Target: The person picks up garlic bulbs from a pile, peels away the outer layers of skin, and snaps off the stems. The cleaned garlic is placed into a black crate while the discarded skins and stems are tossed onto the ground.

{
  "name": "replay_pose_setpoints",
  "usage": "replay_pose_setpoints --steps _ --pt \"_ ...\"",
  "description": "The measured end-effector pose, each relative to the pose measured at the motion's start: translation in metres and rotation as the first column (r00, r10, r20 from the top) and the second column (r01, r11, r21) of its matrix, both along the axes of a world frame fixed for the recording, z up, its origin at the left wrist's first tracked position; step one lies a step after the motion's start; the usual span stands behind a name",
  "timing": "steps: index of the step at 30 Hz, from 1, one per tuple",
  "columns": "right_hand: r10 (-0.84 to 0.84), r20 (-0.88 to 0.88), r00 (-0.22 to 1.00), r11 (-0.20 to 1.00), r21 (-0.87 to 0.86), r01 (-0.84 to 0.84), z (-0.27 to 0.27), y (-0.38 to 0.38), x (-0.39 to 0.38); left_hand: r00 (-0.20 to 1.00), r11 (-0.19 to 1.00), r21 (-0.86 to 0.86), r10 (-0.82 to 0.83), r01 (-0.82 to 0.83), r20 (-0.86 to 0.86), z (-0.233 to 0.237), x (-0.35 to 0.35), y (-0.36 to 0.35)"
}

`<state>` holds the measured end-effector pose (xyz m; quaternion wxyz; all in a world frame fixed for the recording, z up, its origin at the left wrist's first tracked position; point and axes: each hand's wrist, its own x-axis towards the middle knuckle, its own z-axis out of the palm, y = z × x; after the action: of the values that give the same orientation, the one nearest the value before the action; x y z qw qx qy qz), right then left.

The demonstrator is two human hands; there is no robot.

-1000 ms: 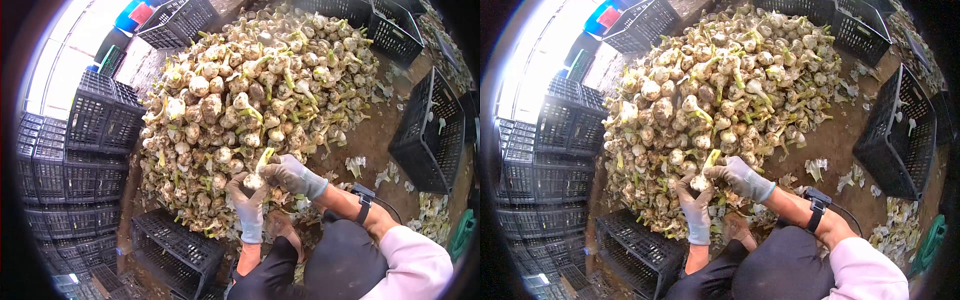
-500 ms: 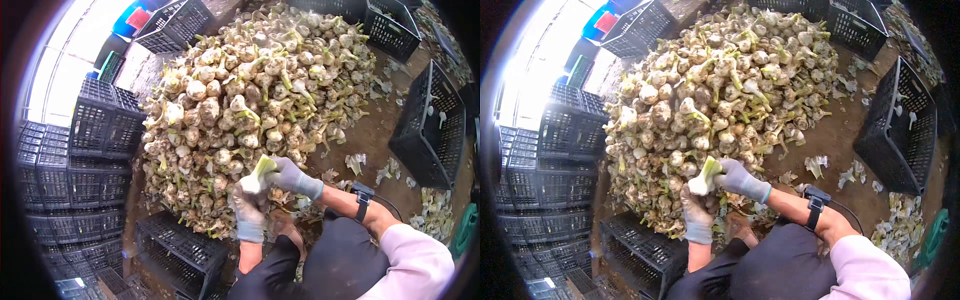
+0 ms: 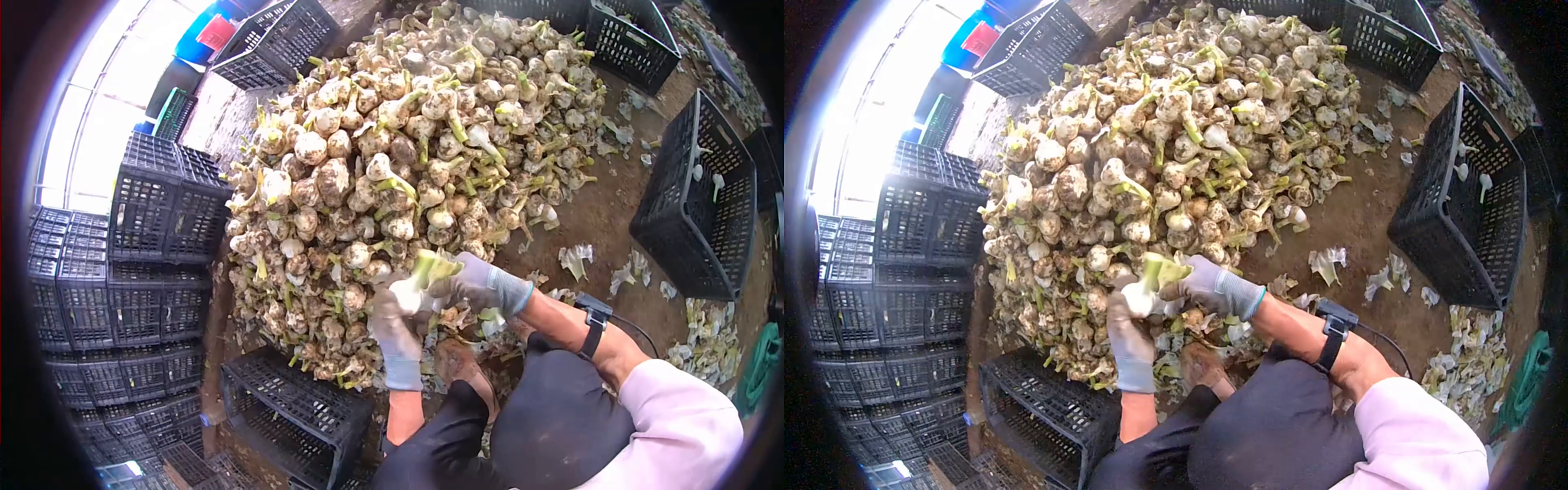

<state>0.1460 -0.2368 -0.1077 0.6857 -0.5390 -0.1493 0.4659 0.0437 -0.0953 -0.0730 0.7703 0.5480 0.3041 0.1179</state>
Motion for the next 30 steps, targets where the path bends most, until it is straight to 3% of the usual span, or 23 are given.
replay_pose_setpoints --steps 1,2,4,5,6,8,9,10,12,13,14,16,18,20,21,22,23,24,25,26,28,29,30 --pt "-0.057 0.253 0.966 0.994 0.1 0.033 -0.015 0.005 0.0 0.993 0.949 -0.294 -0.12 0.114 -0.003 -0.005 -0.015 0.017" --pt "-0.056 0.254 0.966 0.995 0.099 0.031 -0.03 0.007 0.0 0.993 0.949 -0.295 -0.119 0.113 -0.003 -0.018 -0.019 0.021" --pt "-0.033 0.193 0.981 0.999 -0.005 0.034 -0.023 0.008 -0.003 0.972 0.996 0.026 -0.077 0.085 -0.223 -0.006 -0.013 0.014" --pt "-0.143 0.115 0.983 0.981 0.15 0.125 -0.005 -0.001 -0.01 0.97 0.996 0.024 -0.079 0.087 -0.228 -0.011 -0.016 0.014" --pt "-0.143 0.118 0.983 0.981 0.151 0.124 0.004 0.002 -0.01 0.988 0.985 0.152 -0.065 0.087 -0.14 -0.021 -0.017 0.017" --pt "-0.099 0.088 0.991 0.992 -0.076 0.106 0.014 0.012 -0.015 0.996 0.916 0.397 -0.075 0.053 0.04 -0.035 -0.018 0.02" --pt "-0.1 0.46 0.882 0.986 -0.076 0.151 0.01 0.019 -0.02 0.991 0.897 0.429 -0.131 0.112 0.016 -0.014 -0.007 0.008" --pt "-0.092 0.458 0.884 0.987 -0.078 0.143 0.006 0.019 -0.022 0.992 0.898 0.427 -0.124 0.106 0.013 -0.023 -0.01 0.011" --pt "-0.145 0.703 0.697 0.985 0.034 0.17 0.007 0.018 -0.025 0.995 0.991 0.13 0.05 -0.039 -0.081 -0.043 -0.015 0.021" --pt "-0.049 0.588 0.808 0.989 -0.085 0.122 0.01 0.014 -0.018 0.997 0.953 0.301 0.013 0.013 -0.082 -0.046 -0.018 0.025" --pt "-0.062 0.442 0.895 0.979 -0.148 0.141 0.016 0.008 -0.016 0.996 0.955 0.296 0.011 0.015 -0.087 -0.05 -0.019 0.028" --pt "-0.065 0.516 0.854 0.975 -0.148 0.163 0.009 0.005 -0.014 0.984 0.717 0.679 -0.172 0.157 -0.046 -0.042 -0.013 0.028" --pt "-0.125 0.592 0.797 0.975 -0.074 0.208 0.006 0.009 -0.016 0.975 0.803 0.552 -0.187 0.224 -0.124 -0.03 -0.014 0.024" --pt "-0.191 0.667 0.72 0.958 -0.033 0.284 -0.004 0.01 -0.014 0.969 0.955 0.163 -0.246 0.248 -0.029 -0.009 -0.011 0.021" --pt "-0.059 0.69 0.721 0.974 -0.117 0.192 -0.01 0.01 -0.013 0.964 0.97 -0.098 -0.203 0.222 0.171 -0.011 -0.009 0.02" --pt "0.075 0.706 0.704 0.975 -0.201 0.097 -0.016 0.01 -0.01 0.964 0.972 -0.097 -0.196 0.216 0.182 -0.011 -0.008 0.02" --pt "0.08 0.709 0.701 0.976 -0.2 0.09 -0.022 0.008 -0.013 0.966 0.924 -0.332 -0.113 0.188 0.233 -0.011 -0.012 0.021" --pt "0.223 0.574 0.788 0.935 -0.354 -0.006 -0.018 0.006 -0.018 0.966 0.819 -0.55 -0.022 0.164 0.256 -0.003 -0.014 0.018" --pt "0.343 0.412 0.844 0.868 -0.483 -0.117 -0.013 0.003 -0.02 0.984 0.736 -0.677 0.098 0.028 0.147 -0.008 -0.016 0.021" --pt "0.342 0.418 0.842 0.869 -0.48 -0.115 -0.01 -0.001 -0.018 0.983 0.738 -0.674 0.098 0.031 0.153 -0.015 -0.015 0.024" --pt "0.211 0.408 0.888 0.946 -0.313 -0.081 -0.001 -0.017 -0.016 0.977 0.547 -0.831 0.214 -0.101 0.023 -0.025 -0.019 0.032" --pt "0.248 0.345 0.905 0.954 -0.252 -0.165 0.007 -0.035 -0.013 0.979 0.496 -0.86 0.205 -0.12 -0.018 -0.029 -0.021 0.038" --pt "0.249 0.232 0.94 0.963 -0.162 -0.215 0.029 -0.058 -0.011 0.968 0.526 -0.828 0.24 -0.196 -0.077 -0.025 -0.019 0.036"
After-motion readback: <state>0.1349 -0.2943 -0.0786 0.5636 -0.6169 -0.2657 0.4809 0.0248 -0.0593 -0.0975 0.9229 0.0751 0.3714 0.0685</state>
